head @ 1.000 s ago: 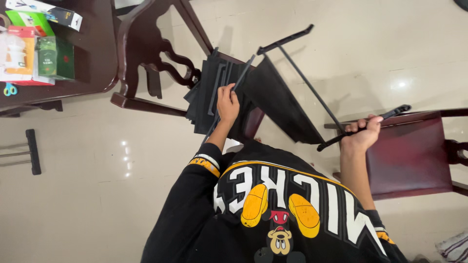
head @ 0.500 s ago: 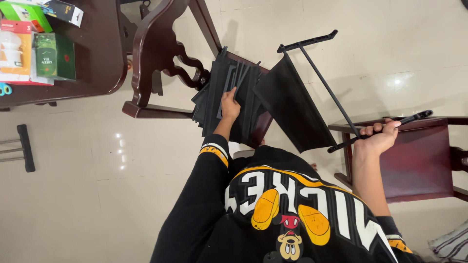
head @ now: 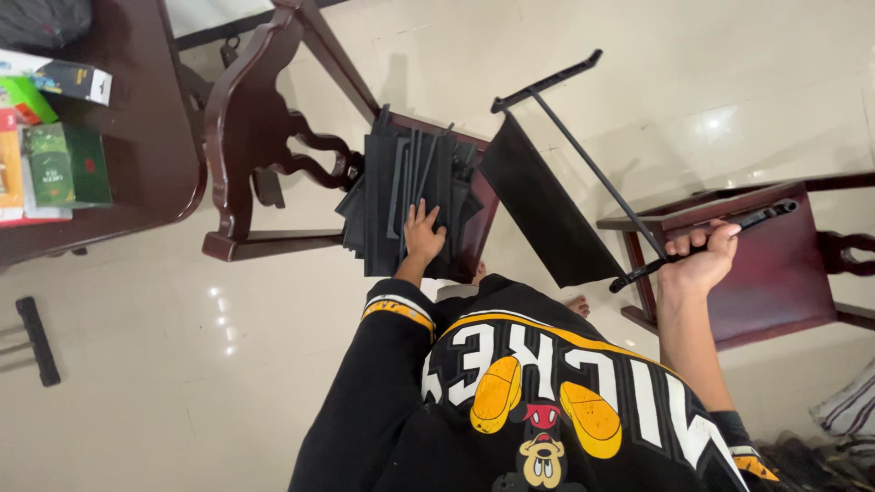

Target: The person assembles a metal frame by inserting multiple rods into a vertical support piece. They repeatedly pick up rods from a chair, insert them into the frame, and adjust the assembly. The task involves handling several metal rods and a frame component.

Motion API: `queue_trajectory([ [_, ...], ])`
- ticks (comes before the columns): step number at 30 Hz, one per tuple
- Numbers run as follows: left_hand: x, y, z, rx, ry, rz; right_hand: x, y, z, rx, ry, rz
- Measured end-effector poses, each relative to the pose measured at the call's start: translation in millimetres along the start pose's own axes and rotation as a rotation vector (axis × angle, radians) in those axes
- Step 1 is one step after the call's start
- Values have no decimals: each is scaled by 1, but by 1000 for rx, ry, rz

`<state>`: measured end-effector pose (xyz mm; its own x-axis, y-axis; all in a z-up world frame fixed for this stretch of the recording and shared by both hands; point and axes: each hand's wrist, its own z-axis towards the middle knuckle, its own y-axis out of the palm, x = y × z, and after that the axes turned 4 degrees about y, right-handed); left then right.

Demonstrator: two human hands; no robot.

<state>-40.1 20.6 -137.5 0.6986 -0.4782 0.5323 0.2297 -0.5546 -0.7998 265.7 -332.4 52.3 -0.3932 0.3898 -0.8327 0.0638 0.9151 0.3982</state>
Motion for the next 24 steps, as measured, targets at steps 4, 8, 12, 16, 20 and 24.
queue_trajectory([
  [4, 24, 1, 12, 214, 101, -235, -12, -10, -6, -75, 0, 46],
  [8, 76, -17, 28, 415, 242, -584, -31, -23, -14, -185, -61, 55],
  [12, 145, -50, 42, 446, 358, -1240, -59, -43, -16, -281, -134, 15],
  [16, 197, -69, 38, -11, 183, -1121, -84, -77, -9, -344, -137, 26],
  [20, 235, -52, 20, -130, 227, -1007, -99, -124, 17, -282, -219, -58],
  [24, 274, -16, -9, -80, 182, -1071, -102, -173, 48, -9, -585, -667],
])
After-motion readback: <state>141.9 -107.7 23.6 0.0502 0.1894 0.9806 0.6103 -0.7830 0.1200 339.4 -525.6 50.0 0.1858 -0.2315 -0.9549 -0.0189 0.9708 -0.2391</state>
